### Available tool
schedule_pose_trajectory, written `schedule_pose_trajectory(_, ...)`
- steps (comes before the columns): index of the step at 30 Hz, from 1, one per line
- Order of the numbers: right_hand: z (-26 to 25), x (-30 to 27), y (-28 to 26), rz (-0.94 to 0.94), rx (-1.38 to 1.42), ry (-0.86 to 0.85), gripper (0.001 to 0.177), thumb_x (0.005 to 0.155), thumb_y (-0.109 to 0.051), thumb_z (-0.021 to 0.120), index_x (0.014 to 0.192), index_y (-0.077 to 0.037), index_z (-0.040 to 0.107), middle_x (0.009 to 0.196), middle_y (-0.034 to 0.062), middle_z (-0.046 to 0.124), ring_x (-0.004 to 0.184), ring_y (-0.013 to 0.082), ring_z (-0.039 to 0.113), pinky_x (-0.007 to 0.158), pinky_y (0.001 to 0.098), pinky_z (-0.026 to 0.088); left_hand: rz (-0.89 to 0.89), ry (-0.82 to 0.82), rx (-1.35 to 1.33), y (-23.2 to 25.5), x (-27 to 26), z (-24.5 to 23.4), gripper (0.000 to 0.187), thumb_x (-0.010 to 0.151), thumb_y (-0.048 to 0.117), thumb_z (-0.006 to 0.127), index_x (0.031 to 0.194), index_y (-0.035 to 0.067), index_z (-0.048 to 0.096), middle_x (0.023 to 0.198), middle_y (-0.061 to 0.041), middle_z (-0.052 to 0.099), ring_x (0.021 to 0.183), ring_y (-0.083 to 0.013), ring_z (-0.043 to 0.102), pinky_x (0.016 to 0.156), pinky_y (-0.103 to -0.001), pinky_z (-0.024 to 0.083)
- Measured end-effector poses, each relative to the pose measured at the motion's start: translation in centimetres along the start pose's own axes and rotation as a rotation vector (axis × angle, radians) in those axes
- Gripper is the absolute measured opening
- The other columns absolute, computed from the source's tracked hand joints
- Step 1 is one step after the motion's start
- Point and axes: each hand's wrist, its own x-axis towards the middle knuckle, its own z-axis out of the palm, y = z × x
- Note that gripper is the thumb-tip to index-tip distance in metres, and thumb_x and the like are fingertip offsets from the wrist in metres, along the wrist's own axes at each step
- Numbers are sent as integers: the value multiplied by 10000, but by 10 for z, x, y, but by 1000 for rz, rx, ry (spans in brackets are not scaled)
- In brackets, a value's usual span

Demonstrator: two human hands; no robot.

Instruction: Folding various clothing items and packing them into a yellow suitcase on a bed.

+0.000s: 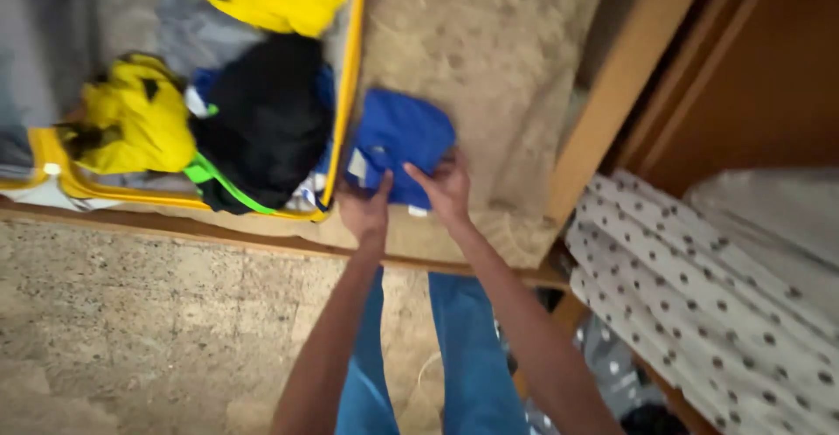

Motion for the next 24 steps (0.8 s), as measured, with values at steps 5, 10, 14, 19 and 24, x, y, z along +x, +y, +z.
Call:
schedule_pose_trajectory(5, -4, -9, 30, 175, -30, -14, 479, 837, -287, 902, 1160, 30, 745, 1034, 128, 782, 881, 171, 696, 802, 327, 588, -273, -96, -213, -34, -13, 11, 860, 580, 314, 934, 1238, -30, 498, 883, -145, 734, 749, -249, 705, 726, -371, 574)
schedule_pose_trajectory(10, -42, -53, -11, 414, 248, -159, 516, 781, -219, 755, 1246, -14, 661, 1158, 117, 733, 1024, 206, 679, 932, 340, 541, -382, -576, -514, -49, -54, -50, 310, 844, 210, 818, 1051, 1, 717, 921, -85, 740, 758, -142, 631, 669, -303, 518)
schedule_pose_trajectory(14, -68, -108, -65, 561, 192, -189, 547, 789, -205, 773, 1273, 7, 635, 1165, 128, 713, 1042, 214, 666, 941, 355, 524, -255, -525, -603, 3, -93, -135, 326, 854, 108, 773, 1150, 15, 673, 1013, -58, 743, 869, -106, 661, 772, -270, 561)
schedule_pose_trajectory(19, -22, -126, -179, 462, 393, -444, 564, 779, -138, 748, 1309, 1, 614, 1195, 103, 715, 1091, 206, 678, 980, 364, 533, -203, -438, -828, 3, -93, -199, 404, 883, 34, 727, 1274, -47, 661, 1096, -71, 749, 989, -137, 686, 884, -309, 562)
schedule_pose_trajectory(24, 91, -88, -220, 413, 559, -535, 579, 812, -140, 759, 1345, 13, 594, 1221, 116, 695, 1109, 235, 666, 997, 397, 522, -62, -305, -779, 27, 32, -266, 407, 898, 76, 700, 1292, -1, 631, 1124, -39, 728, 994, -126, 676, 893, -300, 562)
